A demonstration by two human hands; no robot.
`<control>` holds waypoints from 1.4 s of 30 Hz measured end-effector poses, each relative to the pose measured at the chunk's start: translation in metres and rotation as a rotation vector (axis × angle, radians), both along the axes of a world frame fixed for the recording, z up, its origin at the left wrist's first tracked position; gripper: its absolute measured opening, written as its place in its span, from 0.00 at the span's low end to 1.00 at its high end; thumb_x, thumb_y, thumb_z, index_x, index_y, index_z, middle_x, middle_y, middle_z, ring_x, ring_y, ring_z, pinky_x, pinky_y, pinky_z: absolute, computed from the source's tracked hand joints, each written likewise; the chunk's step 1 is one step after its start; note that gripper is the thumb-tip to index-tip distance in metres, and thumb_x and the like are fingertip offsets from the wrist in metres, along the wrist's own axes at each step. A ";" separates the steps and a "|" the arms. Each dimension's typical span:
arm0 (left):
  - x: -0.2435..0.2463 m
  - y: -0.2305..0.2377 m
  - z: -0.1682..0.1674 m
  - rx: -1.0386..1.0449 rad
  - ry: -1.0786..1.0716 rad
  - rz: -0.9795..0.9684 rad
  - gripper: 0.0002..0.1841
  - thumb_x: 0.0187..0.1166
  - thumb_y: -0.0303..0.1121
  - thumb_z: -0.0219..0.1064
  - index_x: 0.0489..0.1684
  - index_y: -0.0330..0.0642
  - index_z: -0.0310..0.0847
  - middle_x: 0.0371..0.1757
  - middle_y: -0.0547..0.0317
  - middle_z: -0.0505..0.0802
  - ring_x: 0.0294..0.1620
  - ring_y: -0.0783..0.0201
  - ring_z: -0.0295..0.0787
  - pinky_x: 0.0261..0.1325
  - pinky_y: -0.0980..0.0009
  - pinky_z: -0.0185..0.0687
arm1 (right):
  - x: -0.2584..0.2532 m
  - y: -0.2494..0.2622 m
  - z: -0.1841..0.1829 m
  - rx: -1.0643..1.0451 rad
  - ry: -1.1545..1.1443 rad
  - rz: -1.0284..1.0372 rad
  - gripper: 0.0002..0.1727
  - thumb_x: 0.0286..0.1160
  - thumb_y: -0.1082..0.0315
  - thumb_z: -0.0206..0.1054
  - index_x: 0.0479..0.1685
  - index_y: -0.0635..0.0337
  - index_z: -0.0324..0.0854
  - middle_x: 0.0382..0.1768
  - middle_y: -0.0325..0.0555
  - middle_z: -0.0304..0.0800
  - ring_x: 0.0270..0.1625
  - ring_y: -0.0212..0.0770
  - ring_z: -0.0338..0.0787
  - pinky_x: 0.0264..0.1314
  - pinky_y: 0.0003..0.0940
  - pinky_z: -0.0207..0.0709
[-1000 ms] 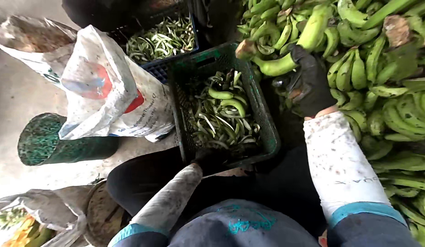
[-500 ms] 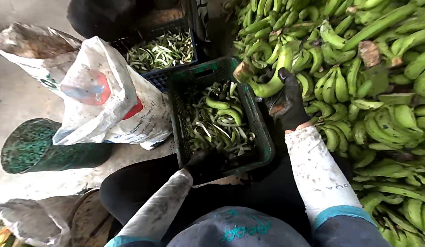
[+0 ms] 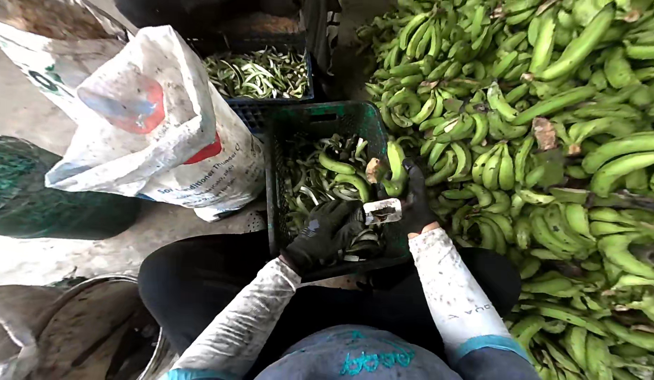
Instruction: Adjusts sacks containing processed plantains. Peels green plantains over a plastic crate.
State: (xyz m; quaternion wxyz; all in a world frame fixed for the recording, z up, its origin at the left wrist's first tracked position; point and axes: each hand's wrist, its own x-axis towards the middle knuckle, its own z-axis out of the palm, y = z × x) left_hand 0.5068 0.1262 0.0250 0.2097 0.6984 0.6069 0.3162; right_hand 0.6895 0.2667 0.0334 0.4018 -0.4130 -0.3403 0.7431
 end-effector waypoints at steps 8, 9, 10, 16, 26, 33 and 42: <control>-0.004 -0.005 0.009 -0.117 -0.025 -0.024 0.31 0.82 0.61 0.55 0.68 0.43 0.83 0.52 0.49 0.92 0.49 0.51 0.91 0.52 0.46 0.86 | -0.013 -0.053 0.011 0.287 -0.551 0.142 0.18 0.90 0.66 0.55 0.74 0.53 0.72 0.58 0.44 0.85 0.55 0.34 0.85 0.58 0.36 0.82; -0.005 -0.006 0.010 -0.146 -0.035 -0.032 0.30 0.83 0.60 0.56 0.65 0.43 0.83 0.50 0.49 0.91 0.48 0.51 0.91 0.52 0.45 0.86 | -0.015 -0.057 0.013 0.274 -0.548 0.133 0.18 0.91 0.67 0.53 0.74 0.57 0.73 0.56 0.46 0.85 0.54 0.35 0.85 0.58 0.35 0.82; -0.005 -0.007 0.011 -0.159 -0.041 -0.038 0.30 0.83 0.60 0.55 0.63 0.43 0.84 0.49 0.49 0.91 0.48 0.51 0.91 0.51 0.45 0.86 | -0.019 -0.060 0.015 0.238 -0.488 0.111 0.17 0.94 0.62 0.47 0.70 0.54 0.74 0.51 0.41 0.84 0.50 0.31 0.84 0.53 0.31 0.82; -0.019 -0.016 0.005 -0.238 -0.209 0.082 0.25 0.86 0.52 0.59 0.64 0.39 0.83 0.50 0.46 0.92 0.48 0.51 0.91 0.54 0.46 0.85 | -0.027 -0.050 0.009 -0.012 -0.109 0.123 0.18 0.90 0.45 0.48 0.57 0.43 0.78 0.36 0.32 0.87 0.33 0.26 0.86 0.32 0.24 0.83; -0.019 -0.018 0.039 -0.194 -0.350 0.011 0.25 0.88 0.53 0.55 0.74 0.47 0.77 0.53 0.55 0.90 0.47 0.64 0.88 0.52 0.59 0.87 | -0.013 -0.021 0.035 0.080 -0.101 0.037 0.21 0.88 0.41 0.50 0.56 0.42 0.78 0.33 0.34 0.87 0.27 0.27 0.86 0.23 0.23 0.81; -0.019 0.003 0.055 0.042 0.077 0.018 0.22 0.84 0.50 0.62 0.70 0.50 0.82 0.49 0.50 0.90 0.47 0.50 0.90 0.48 0.47 0.86 | -0.017 -0.021 0.033 0.107 0.041 0.080 0.22 0.87 0.40 0.50 0.62 0.41 0.78 0.41 0.36 0.89 0.37 0.30 0.89 0.34 0.30 0.86; -0.077 0.044 0.067 0.142 0.097 0.583 0.25 0.85 0.50 0.62 0.77 0.51 0.76 0.62 0.36 0.87 0.59 0.35 0.86 0.57 0.35 0.81 | -0.050 -0.067 0.033 -0.132 0.114 0.061 0.26 0.92 0.44 0.41 0.46 0.53 0.77 0.23 0.41 0.83 0.20 0.34 0.85 0.18 0.28 0.81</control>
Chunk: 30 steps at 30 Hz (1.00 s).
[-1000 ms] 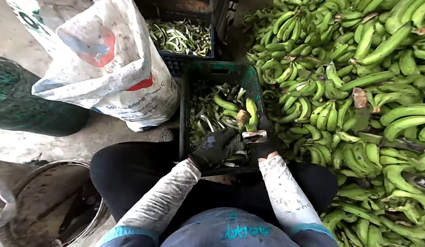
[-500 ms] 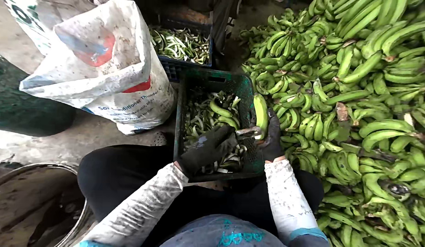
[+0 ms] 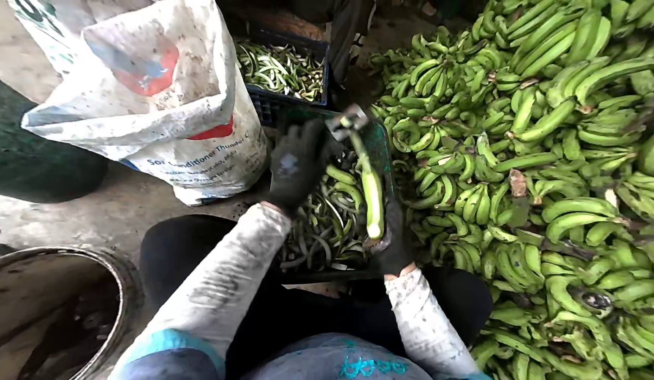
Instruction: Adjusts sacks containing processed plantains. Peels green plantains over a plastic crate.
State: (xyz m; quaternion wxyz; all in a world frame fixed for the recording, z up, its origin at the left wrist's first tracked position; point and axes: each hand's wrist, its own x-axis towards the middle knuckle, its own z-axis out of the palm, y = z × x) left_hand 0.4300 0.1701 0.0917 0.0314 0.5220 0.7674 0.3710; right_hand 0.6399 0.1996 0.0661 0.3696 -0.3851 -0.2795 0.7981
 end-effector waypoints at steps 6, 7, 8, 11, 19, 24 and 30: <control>0.014 -0.018 0.012 0.105 0.012 -0.393 0.20 0.85 0.47 0.62 0.69 0.48 0.82 0.55 0.48 0.90 0.52 0.51 0.90 0.53 0.47 0.88 | 0.012 0.033 -0.006 0.095 -0.028 -0.081 0.24 0.90 0.43 0.44 0.49 0.48 0.79 0.26 0.39 0.85 0.22 0.33 0.85 0.20 0.30 0.82; 0.026 -0.020 0.006 0.114 0.008 -0.450 0.21 0.83 0.45 0.65 0.69 0.46 0.84 0.54 0.47 0.90 0.50 0.49 0.90 0.51 0.47 0.88 | 0.014 0.036 -0.003 0.160 0.004 -0.058 0.22 0.90 0.44 0.47 0.53 0.46 0.80 0.30 0.37 0.87 0.26 0.31 0.87 0.24 0.29 0.83; 0.036 -0.022 0.001 0.098 0.029 -0.474 0.22 0.81 0.47 0.67 0.69 0.47 0.84 0.52 0.46 0.90 0.48 0.48 0.90 0.48 0.46 0.87 | 0.015 0.038 0.000 0.208 0.031 -0.037 0.22 0.89 0.45 0.47 0.55 0.45 0.82 0.33 0.36 0.89 0.28 0.30 0.88 0.27 0.28 0.85; 0.046 -0.019 -0.015 -0.012 0.084 -0.380 0.24 0.76 0.48 0.73 0.70 0.53 0.83 0.57 0.40 0.88 0.54 0.38 0.87 0.52 0.41 0.83 | 0.006 0.032 0.006 0.216 0.062 0.019 0.22 0.91 0.45 0.45 0.51 0.46 0.82 0.31 0.37 0.88 0.27 0.29 0.87 0.25 0.26 0.83; 0.034 -0.001 -0.012 0.106 0.139 -0.117 0.24 0.76 0.46 0.72 0.71 0.52 0.83 0.55 0.36 0.88 0.58 0.34 0.86 0.67 0.38 0.75 | -0.001 0.019 -0.001 0.113 0.056 0.012 0.26 0.92 0.45 0.40 0.42 0.49 0.79 0.21 0.39 0.83 0.18 0.32 0.84 0.17 0.28 0.81; -0.009 0.014 0.004 0.114 -0.188 -0.059 0.28 0.86 0.55 0.57 0.76 0.48 0.74 0.61 0.41 0.86 0.59 0.43 0.86 0.59 0.40 0.81 | 0.022 0.007 -0.011 0.032 0.028 -0.029 0.30 0.93 0.46 0.35 0.45 0.57 0.79 0.21 0.45 0.85 0.18 0.36 0.86 0.17 0.32 0.84; 0.037 -0.027 0.004 -0.019 -0.409 -0.631 0.15 0.87 0.43 0.62 0.61 0.45 0.84 0.44 0.58 0.92 0.40 0.64 0.89 0.45 0.58 0.89 | 0.040 0.049 0.003 0.346 0.093 0.018 0.24 0.84 0.41 0.51 0.52 0.47 0.85 0.29 0.35 0.90 0.22 0.27 0.86 0.20 0.24 0.83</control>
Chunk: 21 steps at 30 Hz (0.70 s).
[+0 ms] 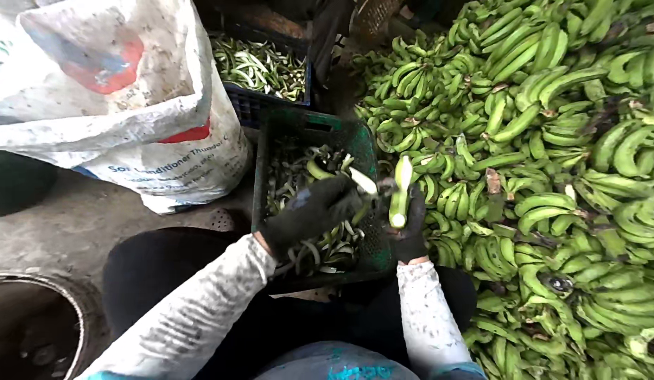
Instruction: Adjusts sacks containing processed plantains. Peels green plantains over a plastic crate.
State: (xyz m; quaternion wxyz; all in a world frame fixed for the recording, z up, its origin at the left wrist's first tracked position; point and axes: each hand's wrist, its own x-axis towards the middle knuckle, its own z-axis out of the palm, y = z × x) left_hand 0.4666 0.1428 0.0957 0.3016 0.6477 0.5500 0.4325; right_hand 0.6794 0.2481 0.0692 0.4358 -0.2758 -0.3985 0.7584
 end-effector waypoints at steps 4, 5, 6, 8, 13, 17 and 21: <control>0.023 -0.021 0.004 -0.055 -0.110 -0.107 0.19 0.87 0.47 0.59 0.64 0.46 0.83 0.43 0.62 0.90 0.38 0.71 0.86 0.43 0.68 0.87 | -0.003 0.004 0.017 0.245 -0.332 -0.247 0.22 0.91 0.43 0.45 0.70 0.40 0.73 0.43 0.31 0.87 0.39 0.27 0.88 0.38 0.26 0.85; 0.023 -0.022 0.006 -0.059 -0.102 -0.102 0.19 0.87 0.47 0.59 0.64 0.46 0.83 0.45 0.61 0.90 0.39 0.70 0.87 0.44 0.67 0.87 | -0.006 0.004 0.019 0.271 -0.362 -0.242 0.22 0.91 0.44 0.44 0.73 0.39 0.70 0.46 0.31 0.87 0.41 0.27 0.88 0.41 0.27 0.85; 0.021 -0.021 0.005 -0.059 -0.090 -0.097 0.19 0.86 0.46 0.60 0.65 0.46 0.82 0.48 0.60 0.89 0.41 0.69 0.87 0.46 0.66 0.88 | -0.007 0.000 0.020 0.309 -0.382 -0.211 0.23 0.92 0.45 0.45 0.78 0.38 0.68 0.49 0.31 0.86 0.44 0.26 0.87 0.44 0.27 0.85; 0.014 -0.013 -0.004 -0.014 -0.034 -0.051 0.20 0.85 0.45 0.63 0.68 0.45 0.81 0.52 0.56 0.89 0.44 0.65 0.88 0.49 0.63 0.89 | -0.012 -0.010 0.014 0.330 -0.321 -0.126 0.18 0.89 0.46 0.52 0.68 0.37 0.75 0.43 0.27 0.87 0.39 0.22 0.87 0.38 0.22 0.84; -0.010 0.012 -0.024 0.226 0.381 0.377 0.23 0.79 0.45 0.69 0.69 0.44 0.83 0.52 0.37 0.89 0.53 0.35 0.87 0.57 0.37 0.80 | -0.033 -0.027 -0.019 -0.059 0.016 0.190 0.19 0.89 0.48 0.49 0.52 0.47 0.83 0.32 0.36 0.89 0.28 0.29 0.88 0.28 0.25 0.85; -0.023 0.017 -0.018 0.182 0.276 0.508 0.23 0.84 0.50 0.63 0.65 0.40 0.81 0.53 0.40 0.87 0.51 0.42 0.87 0.52 0.43 0.84 | -0.024 -0.031 -0.024 -0.069 -0.034 0.127 0.19 0.88 0.51 0.49 0.48 0.52 0.83 0.30 0.39 0.90 0.29 0.31 0.89 0.30 0.27 0.86; 0.005 -0.004 -0.004 0.145 0.082 0.251 0.21 0.88 0.46 0.59 0.65 0.40 0.81 0.50 0.49 0.89 0.47 0.58 0.89 0.51 0.55 0.88 | -0.019 -0.015 -0.002 0.213 -0.139 -0.122 0.18 0.89 0.48 0.51 0.65 0.43 0.78 0.42 0.31 0.90 0.38 0.24 0.89 0.36 0.23 0.86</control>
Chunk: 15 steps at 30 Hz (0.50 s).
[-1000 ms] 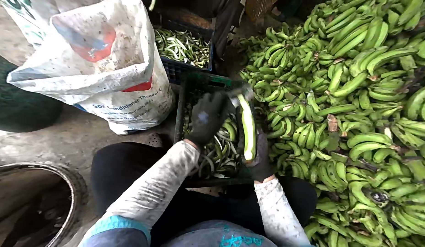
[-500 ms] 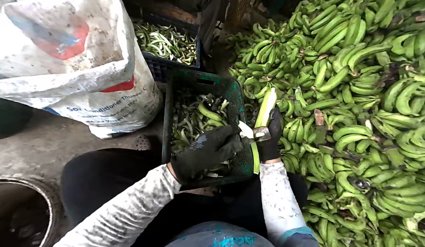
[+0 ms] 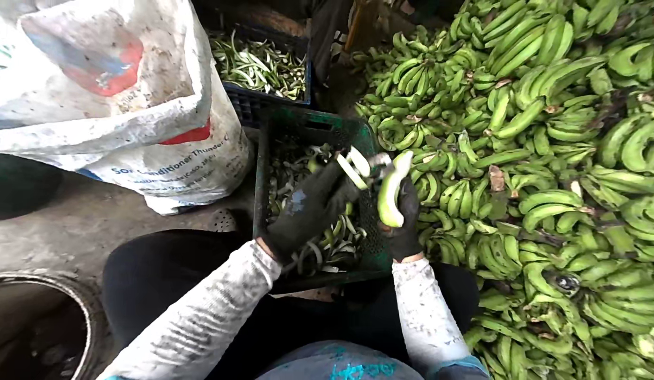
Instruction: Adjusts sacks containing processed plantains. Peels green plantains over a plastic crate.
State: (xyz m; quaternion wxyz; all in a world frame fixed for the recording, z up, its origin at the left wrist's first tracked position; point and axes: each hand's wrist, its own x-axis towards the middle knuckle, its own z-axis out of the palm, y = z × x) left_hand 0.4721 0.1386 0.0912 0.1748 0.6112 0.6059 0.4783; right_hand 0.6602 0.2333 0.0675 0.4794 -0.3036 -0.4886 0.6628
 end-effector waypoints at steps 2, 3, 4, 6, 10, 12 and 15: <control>0.020 -0.011 0.004 -0.073 -0.105 -0.109 0.20 0.87 0.47 0.59 0.65 0.42 0.81 0.48 0.54 0.89 0.42 0.63 0.88 0.45 0.61 0.88 | 0.002 0.004 0.014 0.219 -0.216 -0.203 0.26 0.89 0.46 0.53 0.82 0.39 0.64 0.60 0.32 0.84 0.53 0.27 0.87 0.52 0.30 0.86; 0.028 -0.015 0.005 -0.094 -0.129 -0.142 0.21 0.87 0.49 0.59 0.64 0.43 0.81 0.47 0.55 0.89 0.40 0.65 0.88 0.43 0.62 0.88 | 0.001 0.006 0.021 0.309 -0.309 -0.312 0.30 0.88 0.46 0.52 0.87 0.39 0.57 0.67 0.34 0.81 0.59 0.29 0.85 0.58 0.33 0.84; 0.035 -0.018 0.004 -0.096 -0.120 -0.149 0.22 0.87 0.50 0.58 0.64 0.43 0.81 0.46 0.55 0.88 0.40 0.64 0.88 0.43 0.61 0.88 | -0.002 0.009 0.027 0.381 -0.357 -0.398 0.33 0.89 0.47 0.50 0.91 0.41 0.51 0.73 0.37 0.76 0.66 0.32 0.83 0.65 0.37 0.82; 0.042 -0.020 0.000 -0.078 -0.076 -0.115 0.25 0.87 0.54 0.56 0.66 0.42 0.80 0.48 0.53 0.88 0.43 0.61 0.89 0.46 0.58 0.88 | -0.010 0.020 0.035 0.474 -0.305 -0.505 0.33 0.91 0.50 0.48 0.91 0.50 0.47 0.76 0.42 0.72 0.72 0.34 0.79 0.72 0.38 0.79; 0.023 -0.004 -0.005 -0.050 0.008 -0.006 0.25 0.87 0.52 0.58 0.68 0.40 0.80 0.52 0.48 0.88 0.49 0.55 0.89 0.52 0.53 0.88 | -0.009 0.010 0.035 0.434 -0.386 -0.203 0.28 0.91 0.55 0.50 0.88 0.49 0.57 0.70 0.40 0.78 0.64 0.28 0.82 0.65 0.31 0.81; 0.001 0.009 -0.014 -0.004 0.057 0.069 0.24 0.88 0.48 0.59 0.71 0.41 0.79 0.55 0.44 0.88 0.55 0.50 0.88 0.58 0.49 0.85 | -0.004 -0.004 0.027 0.220 -0.395 0.102 0.19 0.88 0.60 0.56 0.75 0.47 0.73 0.49 0.38 0.87 0.42 0.28 0.86 0.40 0.27 0.83; -0.028 0.021 -0.019 -0.022 0.009 0.176 0.26 0.88 0.51 0.58 0.73 0.40 0.77 0.60 0.42 0.88 0.59 0.49 0.88 0.62 0.47 0.83 | -0.002 -0.014 0.017 -0.112 -0.301 0.411 0.16 0.88 0.59 0.53 0.67 0.48 0.77 0.40 0.37 0.89 0.36 0.28 0.88 0.35 0.24 0.85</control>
